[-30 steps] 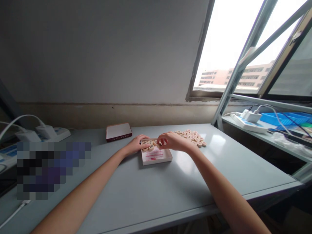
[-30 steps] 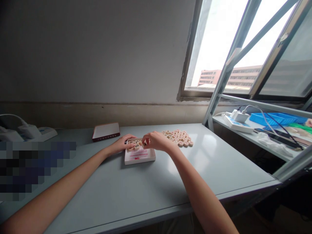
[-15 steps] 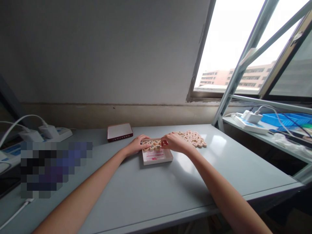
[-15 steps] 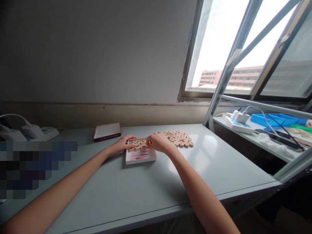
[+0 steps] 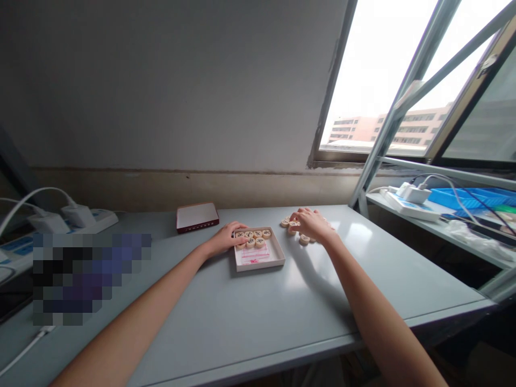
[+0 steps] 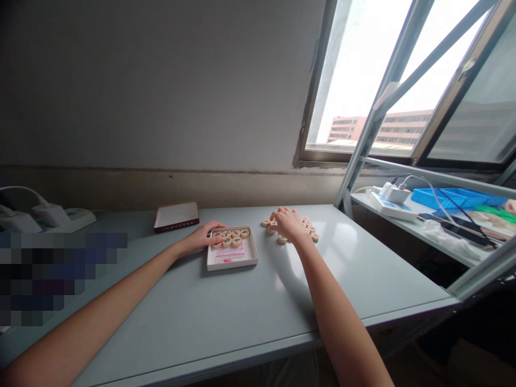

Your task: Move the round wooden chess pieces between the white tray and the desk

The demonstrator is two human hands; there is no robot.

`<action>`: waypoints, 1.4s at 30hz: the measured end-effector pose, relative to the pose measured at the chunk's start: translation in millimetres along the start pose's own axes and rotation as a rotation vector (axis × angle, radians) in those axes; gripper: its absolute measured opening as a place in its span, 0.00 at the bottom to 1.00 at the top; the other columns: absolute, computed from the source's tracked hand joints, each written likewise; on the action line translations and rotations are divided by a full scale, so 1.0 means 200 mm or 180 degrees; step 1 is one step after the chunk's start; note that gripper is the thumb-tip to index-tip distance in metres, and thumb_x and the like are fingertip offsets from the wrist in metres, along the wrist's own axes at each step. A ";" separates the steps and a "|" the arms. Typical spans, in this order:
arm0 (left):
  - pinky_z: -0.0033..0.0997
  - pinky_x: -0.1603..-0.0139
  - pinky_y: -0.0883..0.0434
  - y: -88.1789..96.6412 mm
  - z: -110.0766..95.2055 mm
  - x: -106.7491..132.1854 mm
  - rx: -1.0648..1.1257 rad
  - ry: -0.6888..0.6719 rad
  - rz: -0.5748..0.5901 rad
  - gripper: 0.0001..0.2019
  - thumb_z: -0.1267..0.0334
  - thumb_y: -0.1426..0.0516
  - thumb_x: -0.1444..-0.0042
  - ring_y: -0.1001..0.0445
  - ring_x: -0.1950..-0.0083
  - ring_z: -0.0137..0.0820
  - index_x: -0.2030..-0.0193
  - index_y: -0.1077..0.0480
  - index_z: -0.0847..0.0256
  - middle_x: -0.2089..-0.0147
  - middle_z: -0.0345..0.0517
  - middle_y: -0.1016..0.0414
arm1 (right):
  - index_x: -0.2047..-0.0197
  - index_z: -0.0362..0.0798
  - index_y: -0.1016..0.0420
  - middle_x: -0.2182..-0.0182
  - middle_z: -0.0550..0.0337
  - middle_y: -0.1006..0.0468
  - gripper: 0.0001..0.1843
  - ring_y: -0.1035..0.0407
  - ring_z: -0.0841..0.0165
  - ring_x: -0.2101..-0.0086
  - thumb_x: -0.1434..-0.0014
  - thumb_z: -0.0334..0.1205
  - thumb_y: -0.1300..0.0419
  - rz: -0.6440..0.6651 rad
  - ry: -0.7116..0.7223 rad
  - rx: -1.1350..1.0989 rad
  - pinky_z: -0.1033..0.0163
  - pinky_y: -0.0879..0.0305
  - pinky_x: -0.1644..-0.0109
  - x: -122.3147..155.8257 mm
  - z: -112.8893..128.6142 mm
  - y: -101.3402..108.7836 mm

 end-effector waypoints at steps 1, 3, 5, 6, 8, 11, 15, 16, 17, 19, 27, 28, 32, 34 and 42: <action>0.34 0.50 0.38 0.00 0.00 0.00 -0.0003 0.0010 0.0002 0.20 0.55 0.45 0.54 0.34 0.51 0.38 0.55 0.32 0.62 0.53 0.49 0.32 | 0.61 0.48 0.27 0.60 0.53 0.27 0.11 0.37 0.61 0.57 0.46 0.42 0.46 0.0102 0.0003 -0.0044 0.60 0.49 0.58 0.00 -0.01 -0.01; 0.34 0.50 0.38 0.00 0.00 0.00 -0.0003 0.0020 0.0004 0.20 0.55 0.45 0.54 0.34 0.51 0.38 0.55 0.33 0.62 0.53 0.49 0.32 | 0.65 0.50 0.26 0.64 0.55 0.26 0.11 0.35 0.62 0.60 0.46 0.44 0.46 0.0256 0.0030 -0.0143 0.60 0.49 0.59 0.00 -0.01 -0.02; 0.34 0.50 0.38 0.00 0.00 0.00 -0.0002 0.0037 0.0000 0.20 0.55 0.45 0.54 0.34 0.51 0.38 0.55 0.32 0.61 0.53 0.49 0.32 | 0.68 0.50 0.26 0.67 0.57 0.25 0.11 0.34 0.64 0.63 0.48 0.46 0.45 0.0346 0.0036 -0.0172 0.60 0.49 0.60 0.00 -0.01 -0.03; 0.34 0.50 0.38 0.00 0.01 0.00 0.0000 0.0047 -0.0005 0.20 0.55 0.45 0.54 0.34 0.51 0.38 0.55 0.32 0.61 0.53 0.48 0.32 | 0.69 0.50 0.26 0.68 0.57 0.25 0.10 0.34 0.65 0.65 0.49 0.46 0.44 0.0373 0.0032 -0.0152 0.60 0.49 0.61 -0.01 -0.01 -0.03; 0.34 0.50 0.38 0.00 0.01 0.00 0.0011 0.0060 -0.0012 0.20 0.55 0.45 0.54 0.34 0.51 0.38 0.55 0.32 0.62 0.53 0.48 0.32 | 0.71 0.49 0.26 0.71 0.58 0.25 0.08 0.34 0.66 0.69 0.51 0.43 0.43 0.0378 0.0021 -0.0124 0.61 0.49 0.62 -0.01 -0.01 -0.02; 0.33 0.50 0.38 0.00 0.01 0.00 0.0014 0.0041 -0.0029 0.20 0.55 0.45 0.54 0.34 0.51 0.38 0.55 0.32 0.63 0.53 0.49 0.32 | 0.70 0.51 0.26 0.73 0.61 0.26 0.07 0.34 0.68 0.70 0.51 0.44 0.42 0.0252 0.0141 -0.0493 0.62 0.48 0.62 0.00 0.01 0.01; 0.34 0.51 0.37 0.00 0.01 0.00 -0.0013 0.0035 -0.0063 0.20 0.54 0.44 0.55 0.34 0.51 0.38 0.55 0.32 0.62 0.53 0.49 0.32 | 0.65 0.55 0.27 0.72 0.64 0.28 0.11 0.35 0.71 0.69 0.51 0.49 0.42 0.0234 0.0583 -0.1294 0.67 0.46 0.66 0.01 0.10 0.07; 0.34 0.51 0.37 -0.01 0.02 -0.01 -0.0020 0.0041 -0.0069 0.20 0.54 0.44 0.55 0.34 0.51 0.38 0.55 0.32 0.62 0.53 0.48 0.32 | 0.64 0.56 0.27 0.72 0.65 0.28 0.11 0.35 0.71 0.70 0.51 0.49 0.42 0.0297 0.0697 -0.1362 0.67 0.46 0.67 0.01 0.13 0.08; 0.34 0.51 0.37 -0.01 0.02 -0.01 -0.0027 0.0045 -0.0076 0.20 0.54 0.44 0.55 0.34 0.51 0.39 0.55 0.32 0.61 0.53 0.48 0.32 | 0.64 0.56 0.27 0.72 0.65 0.28 0.11 0.36 0.72 0.71 0.51 0.48 0.41 0.0352 0.0797 -0.1381 0.67 0.47 0.67 0.02 0.16 0.08; 0.34 0.50 0.37 -0.01 0.02 -0.01 -0.0048 0.0038 -0.0087 0.20 0.55 0.44 0.55 0.34 0.51 0.39 0.55 0.32 0.62 0.53 0.48 0.32 | 0.63 0.55 0.27 0.72 0.66 0.28 0.11 0.36 0.73 0.72 0.52 0.47 0.40 0.0480 0.0961 -0.1323 0.67 0.47 0.66 0.03 0.21 0.09; 0.35 0.49 0.38 -0.01 0.03 -0.01 -0.0100 -0.0036 -0.0049 0.20 0.55 0.45 0.54 0.34 0.51 0.38 0.54 0.32 0.63 0.54 0.49 0.32 | 0.62 0.53 0.28 0.73 0.66 0.25 0.10 0.35 0.72 0.73 0.50 0.43 0.40 0.0594 0.0995 -0.0964 0.62 0.51 0.59 0.03 0.27 0.05; 0.35 0.49 0.38 -0.01 0.03 -0.01 -0.0101 -0.0041 -0.0050 0.20 0.55 0.45 0.54 0.34 0.51 0.38 0.54 0.32 0.63 0.54 0.49 0.32 | 0.63 0.53 0.28 0.74 0.66 0.25 0.09 0.35 0.71 0.72 0.50 0.43 0.41 0.0577 0.0998 -0.0934 0.61 0.52 0.59 0.03 0.28 0.05; 0.34 0.49 0.38 -0.01 0.02 -0.01 -0.0111 -0.0021 -0.0032 0.21 0.55 0.45 0.54 0.34 0.51 0.38 0.54 0.33 0.64 0.53 0.49 0.32 | 0.63 0.53 0.28 0.74 0.65 0.25 0.10 0.34 0.69 0.71 0.50 0.42 0.41 0.0477 0.0973 -0.0832 0.61 0.53 0.59 0.03 0.29 0.04; 0.34 0.49 0.38 0.00 0.02 -0.01 -0.0101 -0.0010 -0.0026 0.21 0.54 0.45 0.54 0.34 0.51 0.38 0.54 0.33 0.64 0.53 0.49 0.32 | 0.61 0.52 0.30 0.72 0.64 0.25 0.11 0.34 0.68 0.69 0.51 0.41 0.40 0.0416 0.0935 -0.0829 0.61 0.53 0.59 0.03 0.30 0.04; 0.33 0.49 0.38 0.00 0.00 0.00 -0.0061 0.0076 -0.0044 0.21 0.55 0.45 0.54 0.34 0.50 0.37 0.54 0.33 0.63 0.53 0.49 0.33 | 0.60 0.50 0.29 0.64 0.58 0.25 0.10 0.36 0.65 0.62 0.42 0.41 0.50 -0.0409 0.0221 -0.0584 0.59 0.53 0.58 -0.02 0.10 0.00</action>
Point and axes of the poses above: each hand's wrist, its own x-axis away from the middle knuckle, its own y-axis out of the back of the hand, z = x × y, the point moved 2 cm from there along -x, towards the middle knuckle
